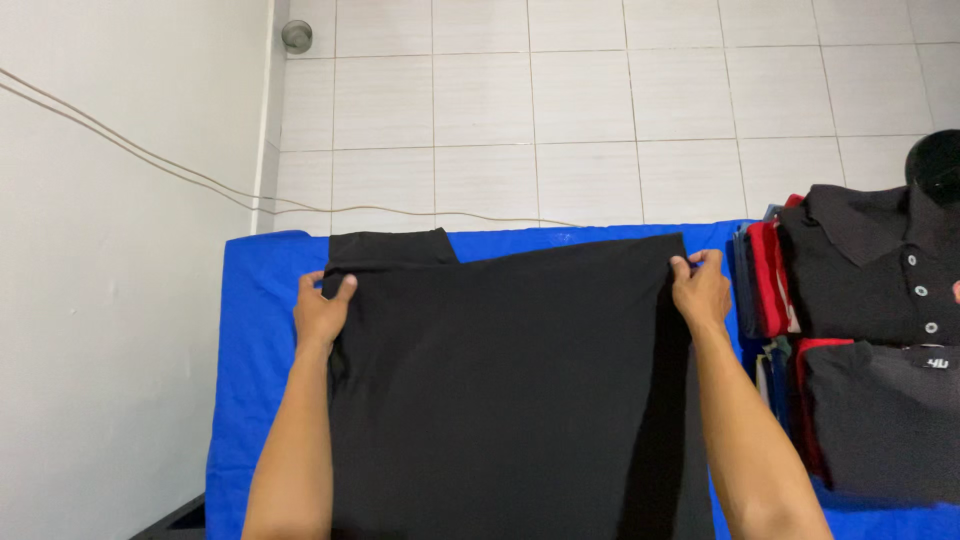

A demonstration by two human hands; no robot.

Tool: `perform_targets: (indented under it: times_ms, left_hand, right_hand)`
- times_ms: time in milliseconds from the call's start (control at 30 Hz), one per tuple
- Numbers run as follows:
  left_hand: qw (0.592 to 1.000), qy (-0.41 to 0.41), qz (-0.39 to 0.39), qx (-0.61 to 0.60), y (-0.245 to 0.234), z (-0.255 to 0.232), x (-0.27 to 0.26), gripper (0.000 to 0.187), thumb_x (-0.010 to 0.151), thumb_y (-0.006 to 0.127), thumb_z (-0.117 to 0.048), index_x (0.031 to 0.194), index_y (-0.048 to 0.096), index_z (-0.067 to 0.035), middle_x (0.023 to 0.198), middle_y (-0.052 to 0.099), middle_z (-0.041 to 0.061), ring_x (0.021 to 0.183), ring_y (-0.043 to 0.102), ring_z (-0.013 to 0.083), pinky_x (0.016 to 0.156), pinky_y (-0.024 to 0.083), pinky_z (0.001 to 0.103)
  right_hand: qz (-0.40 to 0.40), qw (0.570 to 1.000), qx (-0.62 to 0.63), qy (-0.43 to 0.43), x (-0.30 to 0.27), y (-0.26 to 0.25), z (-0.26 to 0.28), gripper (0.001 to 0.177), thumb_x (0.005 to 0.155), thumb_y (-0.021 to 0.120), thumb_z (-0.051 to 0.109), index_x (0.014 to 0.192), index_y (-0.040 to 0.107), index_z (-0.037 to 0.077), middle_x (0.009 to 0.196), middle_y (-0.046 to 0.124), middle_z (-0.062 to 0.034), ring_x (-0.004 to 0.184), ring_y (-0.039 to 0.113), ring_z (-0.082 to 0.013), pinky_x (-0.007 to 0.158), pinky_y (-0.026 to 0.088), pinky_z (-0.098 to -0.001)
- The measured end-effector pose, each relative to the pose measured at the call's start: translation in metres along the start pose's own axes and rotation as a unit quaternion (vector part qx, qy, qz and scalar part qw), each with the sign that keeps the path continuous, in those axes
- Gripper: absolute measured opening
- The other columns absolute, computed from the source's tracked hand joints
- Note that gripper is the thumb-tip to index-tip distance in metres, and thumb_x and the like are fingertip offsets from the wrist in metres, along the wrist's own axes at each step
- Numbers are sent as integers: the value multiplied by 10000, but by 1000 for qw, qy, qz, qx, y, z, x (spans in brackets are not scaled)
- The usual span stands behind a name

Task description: The person takes shirts from a stack, spreads them out on a table, and folds them one by one. The person then places the folded shirts into a drawer.

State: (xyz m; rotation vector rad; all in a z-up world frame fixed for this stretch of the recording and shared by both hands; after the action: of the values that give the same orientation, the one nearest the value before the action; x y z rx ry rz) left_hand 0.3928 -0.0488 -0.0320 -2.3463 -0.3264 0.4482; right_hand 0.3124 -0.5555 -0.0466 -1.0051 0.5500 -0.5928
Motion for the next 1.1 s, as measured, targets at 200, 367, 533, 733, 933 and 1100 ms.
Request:
perform_targets:
  times_ms: [200, 367, 533, 733, 933, 1100]
  left_hand:
    - [991, 77, -98, -49, -14, 6, -27, 429, 730, 671, -198, 1085, 493, -36, 930, 591, 124, 795, 572, 217, 700, 453, 310]
    - [997, 57, -37, 21, -33, 41, -55, 545, 682, 692, -260, 1097, 459, 5, 900, 577, 150, 756, 569, 245, 670, 450, 343]
    - [984, -50, 110, 128, -41, 116, -72, 544, 618, 719, -297, 1033, 521, -5, 803, 624, 143, 782, 594, 247, 726, 452, 333]
    - [992, -22, -6, 126, -47, 145, -89, 428, 746, 624, -345, 1043, 580, -40, 838, 648, 162, 838, 609, 288, 780, 460, 368]
    - [977, -49, 76, 192, -51, 173, -119, 618, 595, 739, -401, 999, 524, 15, 939, 573, 225, 900, 554, 341, 771, 439, 376]
    - [993, -48, 6, 110, -65, 167, -152, 520, 758, 538, -433, 995, 581, 28, 965, 617, 234, 941, 572, 366, 827, 434, 408]
  right_hand:
    - [23, 997, 59, -42, -15, -8, -7, 502, 722, 608, 300, 1124, 406, 80, 851, 604, -139, 825, 569, -329, 726, 423, -408]
    - [18, 997, 76, 8, -40, -24, -14, 587, 726, 660, 390, 1136, 400, 59, 866, 590, -152, 828, 562, -327, 743, 413, -408]
    - [85, 996, 3, -20, -80, -30, -50, 715, 594, 698, 381, 1145, 383, 53, 902, 579, -169, 842, 556, -336, 724, 423, -412]
    - [69, 997, 26, 31, -133, -42, -87, 619, 707, 622, 460, 1150, 420, 79, 891, 606, -147, 873, 560, -330, 751, 421, -412]
    - [146, 987, -67, 14, -163, -37, -131, 568, 650, 604, 460, 1076, 528, 92, 886, 645, -127, 887, 596, -310, 748, 460, -401]
    - [123, 989, -64, 47, -206, -59, -135, 539, 753, 549, 521, 1036, 563, 62, 948, 619, -158, 934, 564, -325, 789, 429, -403]
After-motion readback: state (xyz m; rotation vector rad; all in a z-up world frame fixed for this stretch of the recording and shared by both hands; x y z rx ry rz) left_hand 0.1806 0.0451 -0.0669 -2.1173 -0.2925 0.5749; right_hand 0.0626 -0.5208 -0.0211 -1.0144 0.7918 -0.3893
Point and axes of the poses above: each hand's wrist, its own x-axis towards the middle knuckle, its own y-axis out of the palm, z = x × y, the point moved 2 cm from there along x, towards the middle knuckle
